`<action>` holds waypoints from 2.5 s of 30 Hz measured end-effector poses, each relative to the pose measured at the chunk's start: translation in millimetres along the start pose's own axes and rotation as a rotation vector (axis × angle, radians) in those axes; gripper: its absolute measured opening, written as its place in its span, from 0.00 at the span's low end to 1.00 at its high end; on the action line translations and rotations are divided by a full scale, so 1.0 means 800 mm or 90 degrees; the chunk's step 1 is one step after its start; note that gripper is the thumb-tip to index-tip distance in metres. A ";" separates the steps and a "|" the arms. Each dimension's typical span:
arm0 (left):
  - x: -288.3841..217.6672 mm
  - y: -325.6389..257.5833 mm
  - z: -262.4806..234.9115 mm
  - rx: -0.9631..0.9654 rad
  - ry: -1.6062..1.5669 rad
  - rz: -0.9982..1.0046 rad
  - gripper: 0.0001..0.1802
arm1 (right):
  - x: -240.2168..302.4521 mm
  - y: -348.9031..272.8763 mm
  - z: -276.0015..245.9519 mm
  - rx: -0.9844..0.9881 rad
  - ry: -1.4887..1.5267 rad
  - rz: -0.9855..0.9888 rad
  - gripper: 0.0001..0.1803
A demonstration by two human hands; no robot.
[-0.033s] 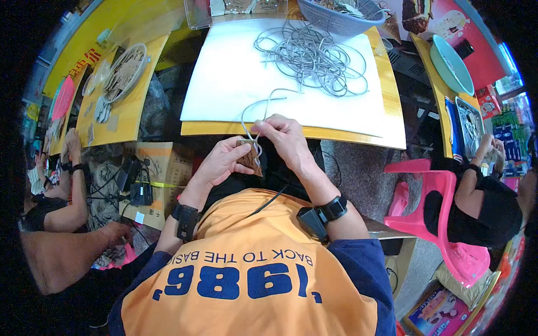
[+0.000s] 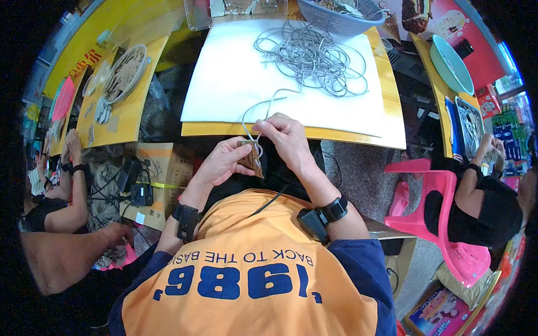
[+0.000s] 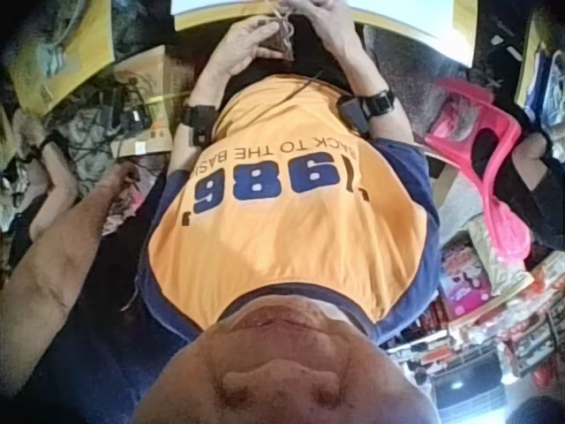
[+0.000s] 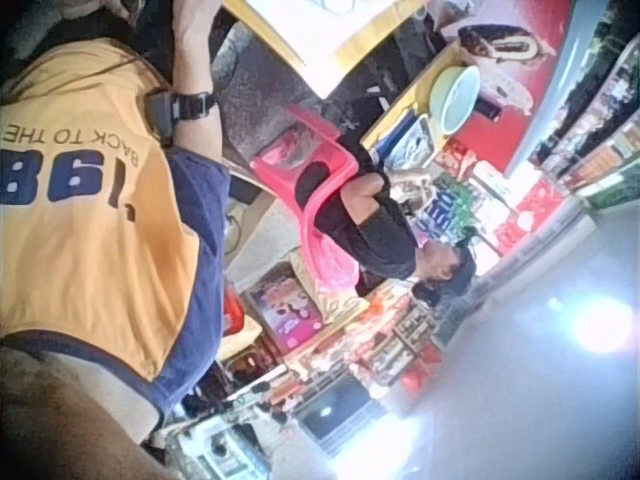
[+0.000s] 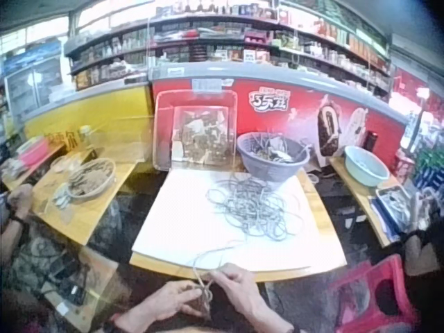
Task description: The person is threading a thin wire or string through a small rectangular component, likely for a shoe or accessory.
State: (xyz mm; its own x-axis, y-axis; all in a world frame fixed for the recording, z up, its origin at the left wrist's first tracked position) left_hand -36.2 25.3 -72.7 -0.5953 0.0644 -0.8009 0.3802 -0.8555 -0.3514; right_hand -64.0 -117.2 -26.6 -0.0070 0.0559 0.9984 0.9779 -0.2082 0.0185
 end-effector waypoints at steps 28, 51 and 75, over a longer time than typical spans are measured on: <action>-0.009 -0.003 0.003 0.106 -0.057 0.006 0.12 | -0.017 0.013 0.021 0.133 0.509 0.096 0.10; -0.013 -0.010 0.023 0.106 0.308 0.030 0.10 | -0.003 0.013 -0.013 0.022 0.651 0.091 0.15; 0.006 -0.005 0.002 0.043 -0.058 0.009 0.11 | 0.090 -0.016 -0.022 -0.044 -0.203 -0.255 0.21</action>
State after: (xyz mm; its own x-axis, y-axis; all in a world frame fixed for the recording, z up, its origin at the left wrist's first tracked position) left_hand -42.0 28.3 -74.3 -0.6534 0.0085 -0.7570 0.3418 -0.8889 -0.3050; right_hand -80.6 -128.1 46.0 -0.3035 0.4379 0.8462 0.8953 -0.1729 0.4106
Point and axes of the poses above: each hand's wrist, its own y-axis towards the middle knuckle, its own z-axis out of the palm, x = y × z, the point moved 8 cm from there along y, towards the middle knuckle, and after that the axes turned 5 degrees about x, right-handed, at the moved point
